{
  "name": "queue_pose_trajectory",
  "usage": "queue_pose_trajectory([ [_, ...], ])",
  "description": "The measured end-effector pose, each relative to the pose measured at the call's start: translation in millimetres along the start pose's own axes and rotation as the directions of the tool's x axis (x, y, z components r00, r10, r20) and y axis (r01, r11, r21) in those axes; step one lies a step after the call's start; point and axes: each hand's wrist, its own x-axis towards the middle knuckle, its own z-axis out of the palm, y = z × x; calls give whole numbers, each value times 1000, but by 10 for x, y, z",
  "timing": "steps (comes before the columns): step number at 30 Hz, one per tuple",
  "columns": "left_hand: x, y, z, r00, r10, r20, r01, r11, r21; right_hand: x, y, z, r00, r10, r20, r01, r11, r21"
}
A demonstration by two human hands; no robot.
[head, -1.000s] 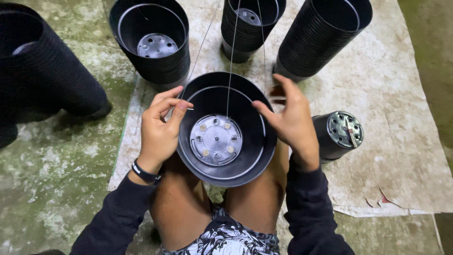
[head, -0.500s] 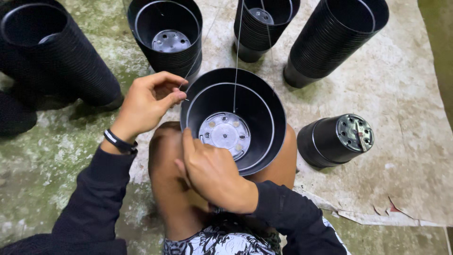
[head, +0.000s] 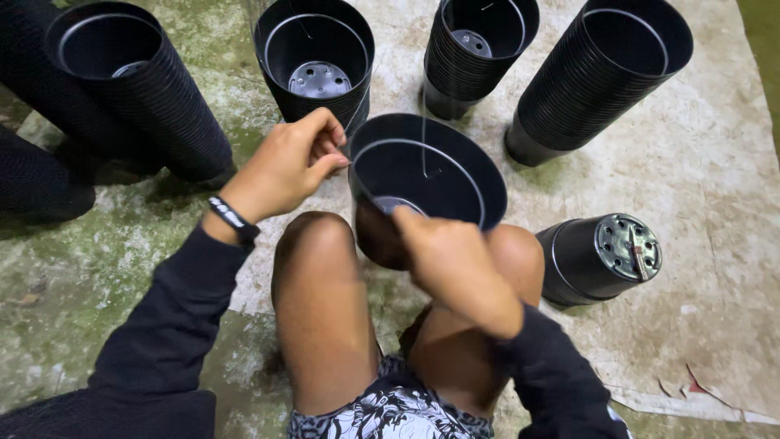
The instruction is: The person threads a metal wire through pre-drilled holes in black plastic planters to create hanging loops. They bend the wire ends, tie knots, and trim excess wire with pliers, repeating the process for multiple planters.
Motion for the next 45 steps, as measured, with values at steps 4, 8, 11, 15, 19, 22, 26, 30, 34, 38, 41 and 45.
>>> queue_pose_trajectory([
  [4, 80, -16, 194, 997, -8, -76, 1, 997, -81, -85, 580, -191, 995, 94, -12, -89, 968, 234],
  [8, 164, 14, 411, 995, 39, -93, -49, 994, -98, -250, 1000, -159, 932, 355, 72, -344, 806, 482],
  [11, 189, 75, 516, 998, 18, -66, -29, 983, -182, -437, 1196, -136, 984, 177, -27, -130, 807, 577],
  [15, 219, 145, 615, 999, 0, -49, -11, 975, -224, -613, 1327, -112, 962, 269, 44, -238, 747, 621],
  [19, 226, 127, 689, 997, 30, -77, -51, 956, -290, -604, 1373, -58, 962, 271, 27, -235, 776, 585],
  [22, 227, 121, 741, 997, 17, -79, -39, 957, -287, -579, 1347, -39, 954, 295, 48, -264, 755, 600],
  [26, 228, 96, 750, 996, 5, -92, -32, 959, -283, -532, 1305, -15, 971, 240, 8, -199, 786, 585],
  [30, 229, 101, 746, 995, -36, -90, 10, 962, -274, -501, 1271, -39, 982, 189, -28, -142, 821, 552],
  [34, 218, 110, 743, 995, -32, -99, 3, 961, -277, -491, 1225, -74, 966, 255, 43, -232, 783, 576],
  [38, 213, 118, 740, 995, -61, -83, 36, 962, -271, -478, 1179, -105, 974, 227, 29, -202, 795, 572],
  [41, 213, 124, 749, 994, -61, -89, 36, 966, -258, -465, 1156, -130, 967, 246, 59, -234, 782, 577],
  [45, 215, 128, 755, 994, -72, -85, 47, 964, -263, -446, 1137, -149, 972, 228, 59, -219, 787, 577],
])
